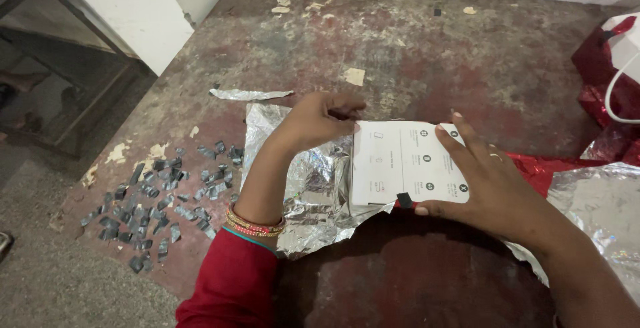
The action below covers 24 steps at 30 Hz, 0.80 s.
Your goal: The person wraps a white rectangular box with silver and red metallic paper. They fold the paper around the box, smooth the edges, and secure the folds with small pieces of black tape. The wrapping is completed with the box fully covered in red paper.
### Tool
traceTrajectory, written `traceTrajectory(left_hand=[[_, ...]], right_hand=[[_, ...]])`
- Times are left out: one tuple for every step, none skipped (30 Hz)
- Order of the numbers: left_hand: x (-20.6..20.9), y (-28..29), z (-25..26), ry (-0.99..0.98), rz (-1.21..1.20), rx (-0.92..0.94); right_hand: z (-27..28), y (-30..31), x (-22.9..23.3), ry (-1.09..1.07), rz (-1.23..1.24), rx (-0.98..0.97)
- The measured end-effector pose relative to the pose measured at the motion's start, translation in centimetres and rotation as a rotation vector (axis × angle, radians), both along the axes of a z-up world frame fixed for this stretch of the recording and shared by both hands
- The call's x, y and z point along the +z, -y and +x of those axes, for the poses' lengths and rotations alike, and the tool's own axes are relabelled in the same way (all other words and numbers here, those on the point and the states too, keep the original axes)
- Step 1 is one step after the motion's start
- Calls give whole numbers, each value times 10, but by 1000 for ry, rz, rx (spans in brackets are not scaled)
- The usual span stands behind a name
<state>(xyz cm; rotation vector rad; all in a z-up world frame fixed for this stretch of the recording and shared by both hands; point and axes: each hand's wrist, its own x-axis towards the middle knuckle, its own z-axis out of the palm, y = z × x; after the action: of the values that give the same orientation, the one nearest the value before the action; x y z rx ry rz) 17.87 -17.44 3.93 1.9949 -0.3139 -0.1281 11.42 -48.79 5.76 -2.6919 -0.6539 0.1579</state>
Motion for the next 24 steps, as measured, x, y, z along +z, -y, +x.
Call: traceTrajectory(left_hand=[[0, -3, -1, 0, 4, 4], [0, -5, -2, -1, 9, 7], [0, -8, -3, 17, -15, -19], [1, -10, -4, 35, -38, -46], [1, -12, -5, 54, -60, -71], [1, -13, -6, 57, -71, -53], [0, -12, -7, 61, -82, -38], [-1, -10, -7, 65, -92, -22], [-2, -8, -7, 77, -74, 5], [-2, -6, -6, 89, -57, 33], [-3, -4, -6, 101, -39, 61], [-3, -1, -5, 88, -32, 89], [-2, 1, -5, 77, -26, 119], [0, 3, -6, 65, -19, 149], [1, 5, -7, 72, 6, 170], [3, 6, -8, 78, 32, 191], [5, 7, -10, 84, 58, 210], [8, 8, -12, 93, 56, 211], [10, 8, -15, 103, 54, 212], [12, 9, -17, 112, 53, 212], [15, 9, -20, 131, 87, 209], [17, 10, -22, 149, 121, 205], [20, 10, -24, 169, 155, 202], [23, 11, -25, 170, 187, 205]], right_hand=[[1, 0, 0, -21, -23, -18], [1, 0, 0, -42, -47, -37], [1, 0, -1, -41, -34, -36], [1, 0, -1, -41, -21, -35], [2, 0, 0, -39, -7, -33], [2, 0, 0, -33, -20, -30], [1, 0, -1, -26, -33, -30], [2, -1, -1, -20, -45, -30], [1, 0, -1, -21, -25, -27], [1, 1, -2, -22, -5, -23], [1, 1, -2, -24, 15, -20], [1, 1, -3, -38, 6, -33], [1, 1, -3, -52, -3, -44], [2, 0, -4, -65, -12, -56], [2, 0, -4, -55, -15, -47], [3, 0, -3, -45, -18, -39], [3, 0, -3, -35, -21, -32], [3, 0, -3, -45, -26, -40], [3, 0, -3, -55, -31, -49], [3, -1, -3, -64, -37, -59], [3, -1, -3, -60, -40, -53], [2, -1, -2, -56, -44, -47], [2, -1, -2, -52, -47, -42], [2, -1, -1, -67, -42, -52]])
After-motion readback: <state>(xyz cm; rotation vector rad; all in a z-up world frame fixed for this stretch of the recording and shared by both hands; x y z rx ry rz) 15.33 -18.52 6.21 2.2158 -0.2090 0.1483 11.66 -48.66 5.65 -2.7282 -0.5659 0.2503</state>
